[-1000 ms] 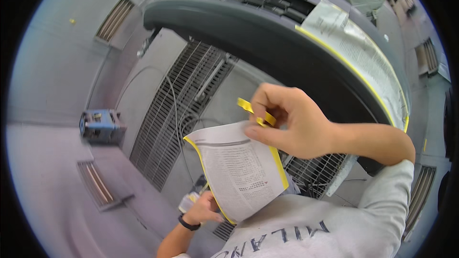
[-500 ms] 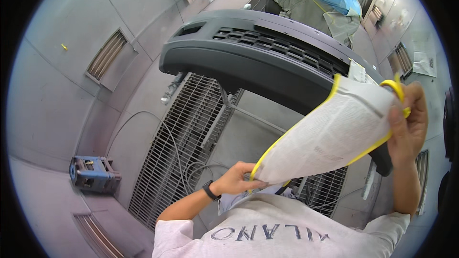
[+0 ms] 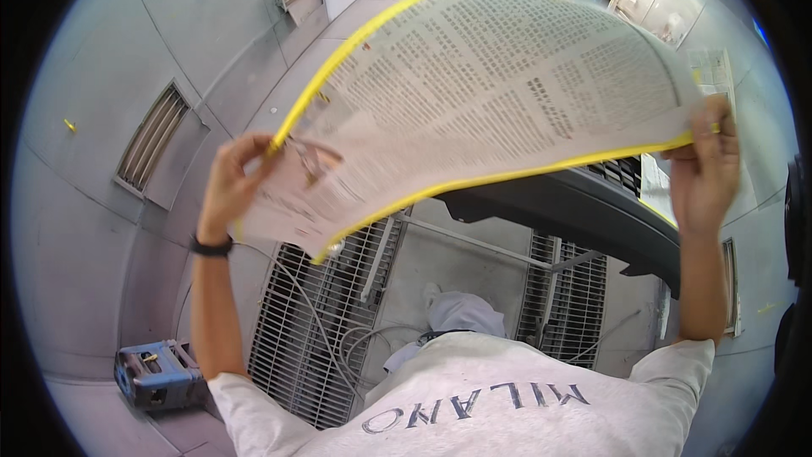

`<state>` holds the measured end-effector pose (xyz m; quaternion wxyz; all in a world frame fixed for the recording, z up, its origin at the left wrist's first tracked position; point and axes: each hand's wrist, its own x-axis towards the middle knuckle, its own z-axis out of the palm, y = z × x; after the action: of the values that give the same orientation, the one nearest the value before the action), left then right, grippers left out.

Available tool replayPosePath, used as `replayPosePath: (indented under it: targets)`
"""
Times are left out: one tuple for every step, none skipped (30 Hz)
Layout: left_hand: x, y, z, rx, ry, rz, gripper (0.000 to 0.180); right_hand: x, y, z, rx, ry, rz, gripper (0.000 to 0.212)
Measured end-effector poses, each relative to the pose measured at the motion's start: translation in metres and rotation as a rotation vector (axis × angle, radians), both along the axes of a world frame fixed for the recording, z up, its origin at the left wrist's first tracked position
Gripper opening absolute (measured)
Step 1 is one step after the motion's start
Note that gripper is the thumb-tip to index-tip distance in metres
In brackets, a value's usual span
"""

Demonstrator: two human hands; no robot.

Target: The person applies yellow masking tape around the edges of a newspaper sheet placed on a gray car bumper to protect the surface. They smooth the tape along the curved edges and corners, then remove the newspaper and tape to reveal the masked area.

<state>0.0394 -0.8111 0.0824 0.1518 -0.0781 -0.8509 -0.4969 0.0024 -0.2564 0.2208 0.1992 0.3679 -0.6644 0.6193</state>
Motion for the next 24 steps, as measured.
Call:
replayPosePath:
  targets:
    - [-0.027,-0.013,0.017,-0.137,0.066,0.01,0.018,-0.016,-0.008,-0.016,-0.08,-0.087,-0.063,0.01]
    - [-0.054,-0.02,0.03,-0.297,0.142,0.036,0.019,-0.032,-0.013,-0.033,-0.111,-0.18,-0.067,0.012]
    - [-0.084,-0.02,0.037,-0.326,0.141,0.05,0.02,-0.047,-0.016,-0.049,-0.123,-0.281,-0.089,0.014]
    - [-0.114,-0.02,0.043,-0.36,0.169,0.047,0.022,-0.063,-0.02,-0.066,-0.151,-0.378,-0.091,0.015]
    - [-0.142,-0.018,0.047,-0.441,0.111,0.058,0.023,-0.081,-0.024,-0.081,-0.117,-0.466,-0.158,0.018]
    - [-0.165,-0.016,0.046,-0.513,0.063,0.063,0.024,-0.092,-0.027,-0.097,-0.103,-0.555,-0.224,0.021]
    - [-0.191,-0.011,0.043,-0.575,0.024,0.056,0.025,-0.104,-0.026,-0.109,-0.077,-0.63,-0.224,0.024]
    - [-0.218,-0.004,0.036,-0.661,-0.014,0.052,0.025,-0.114,-0.026,-0.122,-0.06,-0.68,-0.271,0.025]
    - [-0.244,0.005,0.027,-0.738,-0.032,0.045,0.025,-0.122,-0.024,-0.131,0.013,-0.658,-0.281,0.026]
    - [-0.27,0.011,0.018,-0.807,-0.044,0.035,0.025,-0.128,-0.021,-0.14,0.054,-0.679,-0.311,0.028]
    - [-0.296,0.02,0.008,-0.856,0.018,-0.015,0.025,-0.134,-0.018,-0.146,0.105,-0.641,-0.335,0.029]
    - [-0.313,0.025,-0.006,-0.917,0.012,-0.052,0.026,-0.136,-0.015,-0.153,0.131,-0.62,-0.321,0.03]
    - [-0.329,0.032,-0.023,-0.819,-0.019,-0.056,0.025,-0.138,-0.012,-0.16,0.177,-0.635,-0.372,0.029]
    - [-0.344,0.037,-0.035,-0.793,-0.112,-0.106,0.024,-0.135,-0.006,-0.163,0.342,-0.632,-0.44,0.028]
    - [-0.355,0.04,-0.046,-0.83,-0.113,-0.167,0.03,-0.133,-0.005,-0.17,0.348,-0.599,-0.467,0.027]
    - [-0.359,0.041,-0.059,-0.847,-0.023,-0.205,0.043,-0.128,-0.004,-0.177,0.362,-0.566,-0.481,0.027]
    - [-0.358,0.039,-0.071,-0.783,0.09,-0.199,0.049,-0.123,-0.003,-0.182,0.42,-0.49,-0.539,0.027]
    - [-0.358,0.034,-0.079,-0.727,0.179,-0.183,0.055,-0.119,-0.002,-0.188,0.486,-0.405,-0.596,0.027]
    - [-0.354,0.018,-0.081,-0.689,0.178,-0.12,0.056,-0.115,-0.003,-0.194,0.509,-0.4,-0.624,0.027]
    - [-0.348,0.002,-0.082,-0.652,0.162,-0.063,0.057,-0.112,-0.004,-0.199,0.524,-0.385,-0.671,0.027]
    - [-0.341,-0.012,-0.086,-0.605,0.225,-0.035,0.059,-0.109,-0.006,-0.205,0.504,-0.422,-0.649,0.028]
    - [-0.333,-0.026,-0.088,-0.615,0.058,0.121,0.058,-0.107,-0.008,-0.21,0.506,-0.401,-0.681,0.029]
    - [-0.323,-0.039,-0.091,-0.609,-0.034,0.258,0.057,-0.106,-0.009,-0.215,0.517,-0.375,-0.712,0.029]
    - [-0.312,-0.047,-0.098,-0.598,-0.168,0.403,0.057,-0.105,-0.009,-0.219,0.548,-0.363,-0.752,0.03]
